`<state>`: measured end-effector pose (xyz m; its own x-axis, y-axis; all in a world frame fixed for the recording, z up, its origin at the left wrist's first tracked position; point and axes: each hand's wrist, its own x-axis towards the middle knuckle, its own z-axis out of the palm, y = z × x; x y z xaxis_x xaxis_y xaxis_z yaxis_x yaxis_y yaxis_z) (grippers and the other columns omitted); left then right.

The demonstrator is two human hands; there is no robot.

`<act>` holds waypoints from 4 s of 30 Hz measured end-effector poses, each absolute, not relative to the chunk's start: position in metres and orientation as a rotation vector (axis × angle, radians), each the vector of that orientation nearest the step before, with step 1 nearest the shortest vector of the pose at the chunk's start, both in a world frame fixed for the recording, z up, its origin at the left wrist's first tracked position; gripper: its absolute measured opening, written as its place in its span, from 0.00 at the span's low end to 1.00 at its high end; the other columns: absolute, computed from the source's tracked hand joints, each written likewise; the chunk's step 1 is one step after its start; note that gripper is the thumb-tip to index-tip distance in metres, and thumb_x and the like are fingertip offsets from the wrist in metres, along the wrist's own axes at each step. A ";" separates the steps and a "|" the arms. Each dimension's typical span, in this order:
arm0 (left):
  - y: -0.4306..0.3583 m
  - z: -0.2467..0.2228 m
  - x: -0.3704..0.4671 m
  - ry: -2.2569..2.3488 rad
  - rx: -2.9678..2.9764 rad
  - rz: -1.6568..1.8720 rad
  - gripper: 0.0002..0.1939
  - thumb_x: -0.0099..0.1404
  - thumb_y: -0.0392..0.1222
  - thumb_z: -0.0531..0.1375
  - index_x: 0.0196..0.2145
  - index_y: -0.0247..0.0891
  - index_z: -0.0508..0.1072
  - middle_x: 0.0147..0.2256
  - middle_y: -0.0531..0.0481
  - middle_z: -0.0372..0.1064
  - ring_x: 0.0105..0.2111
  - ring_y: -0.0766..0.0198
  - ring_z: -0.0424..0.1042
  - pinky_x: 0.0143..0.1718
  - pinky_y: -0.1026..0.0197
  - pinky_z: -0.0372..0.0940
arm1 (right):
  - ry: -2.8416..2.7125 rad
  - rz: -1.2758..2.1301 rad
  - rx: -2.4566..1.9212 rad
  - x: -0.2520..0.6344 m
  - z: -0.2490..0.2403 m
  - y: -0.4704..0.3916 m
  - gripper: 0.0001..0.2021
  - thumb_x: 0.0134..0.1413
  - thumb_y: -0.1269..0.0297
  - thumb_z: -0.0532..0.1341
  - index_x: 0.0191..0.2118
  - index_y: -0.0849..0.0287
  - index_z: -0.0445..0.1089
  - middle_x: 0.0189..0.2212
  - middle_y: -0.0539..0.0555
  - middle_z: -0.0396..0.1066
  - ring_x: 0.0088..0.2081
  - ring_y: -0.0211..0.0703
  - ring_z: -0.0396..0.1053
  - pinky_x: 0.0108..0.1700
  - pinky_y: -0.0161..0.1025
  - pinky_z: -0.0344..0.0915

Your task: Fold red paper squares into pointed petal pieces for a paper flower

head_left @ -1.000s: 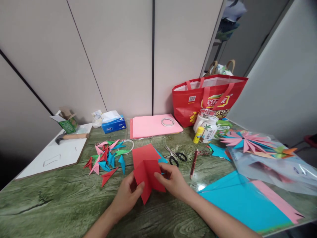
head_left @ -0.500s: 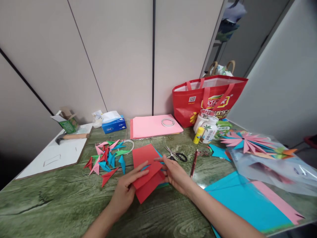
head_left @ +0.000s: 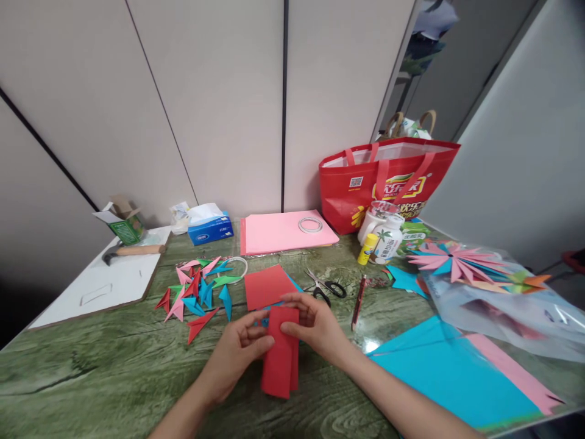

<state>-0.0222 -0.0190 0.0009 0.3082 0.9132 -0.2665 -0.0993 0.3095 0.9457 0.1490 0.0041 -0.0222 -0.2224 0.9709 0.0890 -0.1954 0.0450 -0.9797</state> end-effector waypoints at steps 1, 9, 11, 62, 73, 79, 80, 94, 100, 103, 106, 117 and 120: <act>-0.019 0.000 -0.021 1.036 1.005 0.859 0.27 0.47 0.41 0.66 0.45 0.34 0.67 0.29 0.46 0.75 0.30 0.60 0.73 0.32 0.62 0.65 | -1.232 1.395 -0.912 0.147 -0.023 0.003 0.20 0.33 0.66 0.68 0.38 0.58 0.67 0.32 0.51 0.72 0.34 0.40 0.70 0.35 0.36 0.65; -0.019 0.001 -0.019 1.087 1.061 0.884 0.16 0.44 0.39 0.67 0.33 0.34 0.72 0.29 0.47 0.75 0.29 0.62 0.72 0.30 0.65 0.65 | -1.204 1.372 -1.006 0.145 -0.021 0.001 0.15 0.31 0.63 0.68 0.30 0.62 0.71 0.17 0.45 0.64 0.19 0.31 0.59 0.23 0.31 0.58; -0.019 0.002 -0.018 1.057 1.067 0.866 0.16 0.46 0.39 0.67 0.34 0.34 0.72 0.30 0.47 0.75 0.30 0.62 0.72 0.30 0.65 0.65 | -1.185 1.378 -1.022 0.145 -0.019 0.001 0.16 0.29 0.62 0.69 0.31 0.62 0.71 0.16 0.44 0.63 0.19 0.31 0.58 0.22 0.31 0.56; -0.020 -0.004 -0.016 1.167 1.126 0.869 0.13 0.49 0.47 0.64 0.27 0.33 0.73 0.23 0.50 0.73 0.24 0.64 0.70 0.24 0.66 0.65 | -0.990 1.634 -1.006 0.147 -0.017 0.003 0.15 0.20 0.65 0.72 0.20 0.64 0.69 0.14 0.46 0.69 0.15 0.31 0.62 0.20 0.31 0.62; -0.019 -0.010 -0.019 1.171 1.136 0.936 0.13 0.52 0.47 0.62 0.21 0.33 0.72 0.20 0.51 0.71 0.21 0.64 0.69 0.23 0.64 0.66 | -0.986 1.691 -0.988 0.147 -0.016 0.002 0.14 0.21 0.66 0.72 0.20 0.64 0.70 0.14 0.47 0.70 0.16 0.32 0.64 0.21 0.30 0.63; -0.020 -0.007 -0.018 1.190 1.118 0.956 0.14 0.50 0.48 0.62 0.19 0.33 0.72 0.18 0.52 0.70 0.20 0.65 0.68 0.22 0.66 0.66 | -0.978 1.649 -1.007 0.146 -0.017 0.002 0.14 0.21 0.66 0.72 0.19 0.64 0.69 0.14 0.47 0.70 0.15 0.32 0.63 0.20 0.31 0.62; -0.020 -0.007 -0.018 1.181 1.110 0.935 0.14 0.50 0.48 0.62 0.21 0.33 0.73 0.19 0.52 0.71 0.21 0.65 0.69 0.23 0.66 0.65 | -0.978 1.620 -1.019 0.146 -0.017 0.003 0.14 0.21 0.65 0.72 0.19 0.64 0.69 0.13 0.47 0.70 0.15 0.32 0.63 0.20 0.31 0.62; -0.022 -0.008 -0.014 1.076 1.008 0.746 0.13 0.47 0.44 0.66 0.30 0.32 0.74 0.25 0.47 0.75 0.23 0.65 0.70 0.24 0.67 0.62 | -0.995 1.505 -1.058 0.150 -0.019 0.006 0.14 0.24 0.63 0.71 0.21 0.64 0.70 0.14 0.49 0.70 0.16 0.34 0.64 0.21 0.33 0.62; -0.021 -0.008 -0.013 1.115 0.957 0.764 0.14 0.43 0.44 0.68 0.26 0.32 0.74 0.22 0.49 0.74 0.21 0.67 0.69 0.22 0.68 0.60 | -0.973 1.529 -1.064 0.150 -0.018 0.007 0.14 0.23 0.63 0.71 0.21 0.65 0.70 0.15 0.49 0.71 0.17 0.34 0.64 0.22 0.33 0.63; -0.020 -0.008 -0.012 1.113 0.943 0.772 0.15 0.42 0.44 0.68 0.25 0.32 0.73 0.21 0.50 0.73 0.19 0.68 0.67 0.20 0.69 0.58 | -0.943 1.540 -1.061 0.149 -0.018 0.007 0.15 0.22 0.64 0.71 0.21 0.64 0.69 0.15 0.49 0.71 0.16 0.33 0.64 0.21 0.32 0.63; -0.020 -0.009 -0.012 1.111 0.954 0.790 0.14 0.42 0.43 0.68 0.23 0.32 0.73 0.18 0.52 0.71 0.17 0.71 0.65 0.18 0.71 0.55 | -0.945 1.538 -1.063 0.149 -0.018 0.008 0.16 0.22 0.64 0.71 0.21 0.64 0.68 0.15 0.48 0.70 0.16 0.32 0.64 0.21 0.32 0.63; -0.018 -0.008 -0.014 1.176 1.031 0.907 0.16 0.42 0.47 0.67 0.26 0.33 0.73 0.22 0.49 0.75 0.23 0.60 0.73 0.24 0.63 0.65 | -1.210 1.689 -0.962 0.149 -0.023 0.007 0.18 0.26 0.62 0.70 0.28 0.63 0.68 0.18 0.45 0.68 0.19 0.32 0.64 0.22 0.31 0.64; -0.017 -0.009 -0.016 1.156 1.023 0.912 0.16 0.43 0.47 0.67 0.28 0.33 0.74 0.24 0.47 0.76 0.27 0.57 0.74 0.27 0.61 0.67 | -1.192 1.731 -0.952 0.149 -0.022 0.005 0.16 0.24 0.62 0.71 0.23 0.63 0.68 0.15 0.45 0.67 0.17 0.31 0.63 0.22 0.32 0.64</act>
